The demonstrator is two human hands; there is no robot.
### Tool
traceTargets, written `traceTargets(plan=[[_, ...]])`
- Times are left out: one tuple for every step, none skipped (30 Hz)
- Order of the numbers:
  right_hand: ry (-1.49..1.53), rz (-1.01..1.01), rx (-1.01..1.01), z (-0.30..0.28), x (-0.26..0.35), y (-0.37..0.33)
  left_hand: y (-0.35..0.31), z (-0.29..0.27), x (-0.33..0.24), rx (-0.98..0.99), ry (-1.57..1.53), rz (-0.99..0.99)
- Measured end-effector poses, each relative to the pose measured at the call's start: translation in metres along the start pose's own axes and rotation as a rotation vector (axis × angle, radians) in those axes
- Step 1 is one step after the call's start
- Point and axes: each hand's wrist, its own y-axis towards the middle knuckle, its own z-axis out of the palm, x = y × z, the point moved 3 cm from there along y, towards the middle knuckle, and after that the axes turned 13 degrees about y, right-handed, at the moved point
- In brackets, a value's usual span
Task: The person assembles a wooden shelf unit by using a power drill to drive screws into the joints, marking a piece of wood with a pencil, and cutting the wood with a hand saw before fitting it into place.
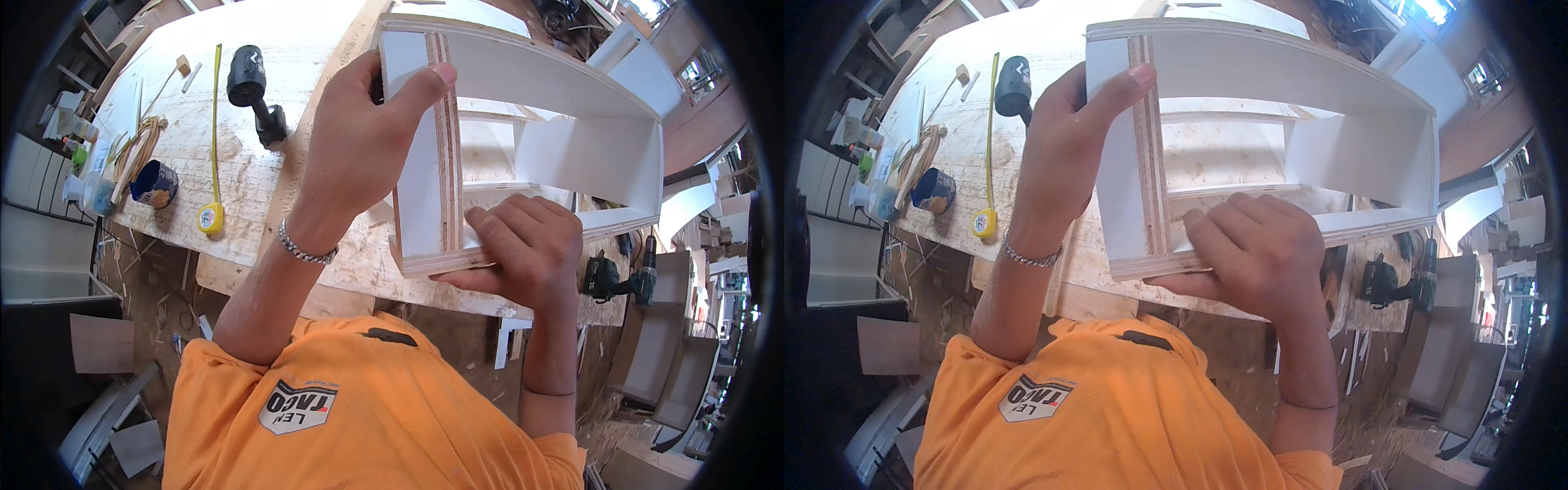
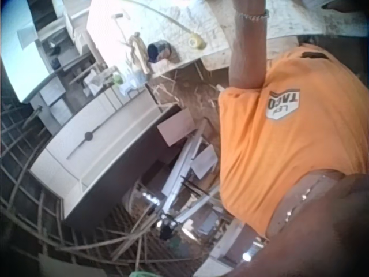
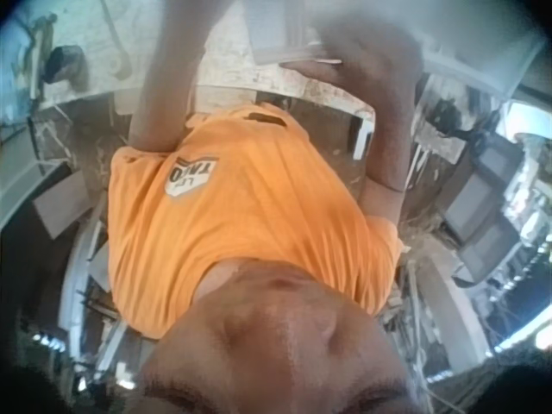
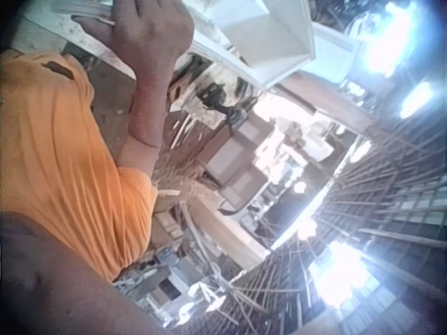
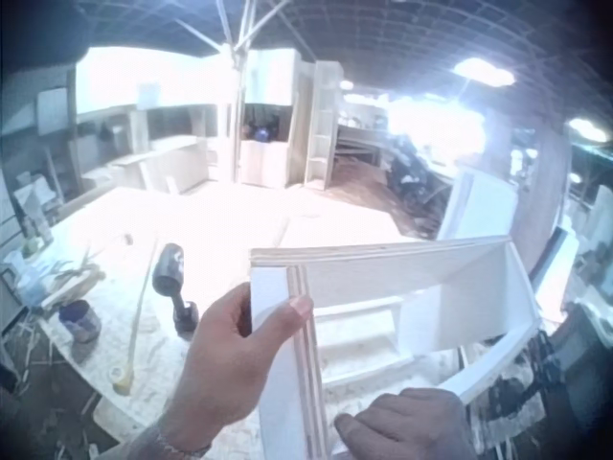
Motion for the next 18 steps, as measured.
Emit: traceTargets(plan=[[-0.025, 0.008, -0.044, 0.001, -0.001, 0.0, 0.002, 0.0, -0.001, -0.001, 0.002, 0.0], [-0.049, 0.015, -0.089, 0.005, -0.001, -0.002, 0.006, 0.001, 0.0, 0.005, -0.029, 0.002], [-0.073, 0.013, -0.132, 0.009, -0.004, -0.003, 0.01, 0.002, 0.002, 0.002, -0.063, 0.006], [-0.107, 0.012, -0.187, 0.012, -0.005, -0.002, 0.014, 0.003, 0.001, -0.001, -0.095, 0.01], [-0.14, 0.011, -0.243, 0.015, -0.005, -0.002, 0.016, 0.002, 0.0, -0.006, -0.03, -0.021], [-0.176, 0.027, -0.295, 0.016, -0.003, -0.006, 0.017, 0.005, 0.0, -0.018, -0.025, -0.011], [-0.135, 0.006, -0.332, 0.014, -0.008, -0.005, 0.018, 0.01, 0.0, -0.03, -0.019, -0.001], [-0.119, -0.016, -0.325, 0.009, -0.014, -0.002, 0.019, 0.012, 0.0, -0.041, -0.013, 0.009], [-0.104, -0.032, -0.328, 0.003, -0.02, -0.001, 0.019, 0.013, -0.001, 0.002, -0.057, -0.057], [-0.093, -0.051, -0.331, -0.003, -0.027, 0.003, 0.018, 0.015, -0.001, -0.012, -0.11, -0.097], [-0.044, -0.111, -0.385, -0.005, -0.036, 0.008, 0.017, 0.017, 0.002, -0.025, -0.164, -0.136], [0.005, -0.117, -0.361, -0.008, -0.04, 0.011, 0.017, 0.02, 0.006, -0.043, -0.218, -0.181], [0.054, -0.123, -0.337, -0.013, -0.043, 0.014, 0.012, 0.019, 0.006, -0.075, -0.252, -0.179], [0.102, -0.13, -0.313, -0.016, -0.046, 0.017, 0.004, 0.018, 0.006, -0.107, -0.286, -0.176], [0.094, -0.133, -0.307, -0.014, -0.048, 0.019, -0.001, 0.017, 0.008, -0.137, -0.318, -0.178], [0.103, -0.12, -0.28, -0.015, -0.049, 0.02, -0.002, 0.019, 0.011, -0.139, -0.325, -0.19], [0.111, -0.109, -0.253, -0.017, -0.05, 0.02, -0.003, 0.021, 0.014, -0.142, -0.331, -0.201], [0.12, -0.109, -0.222, -0.018, -0.051, 0.023, -0.003, 0.021, 0.016, -0.156, -0.341, -0.21]])
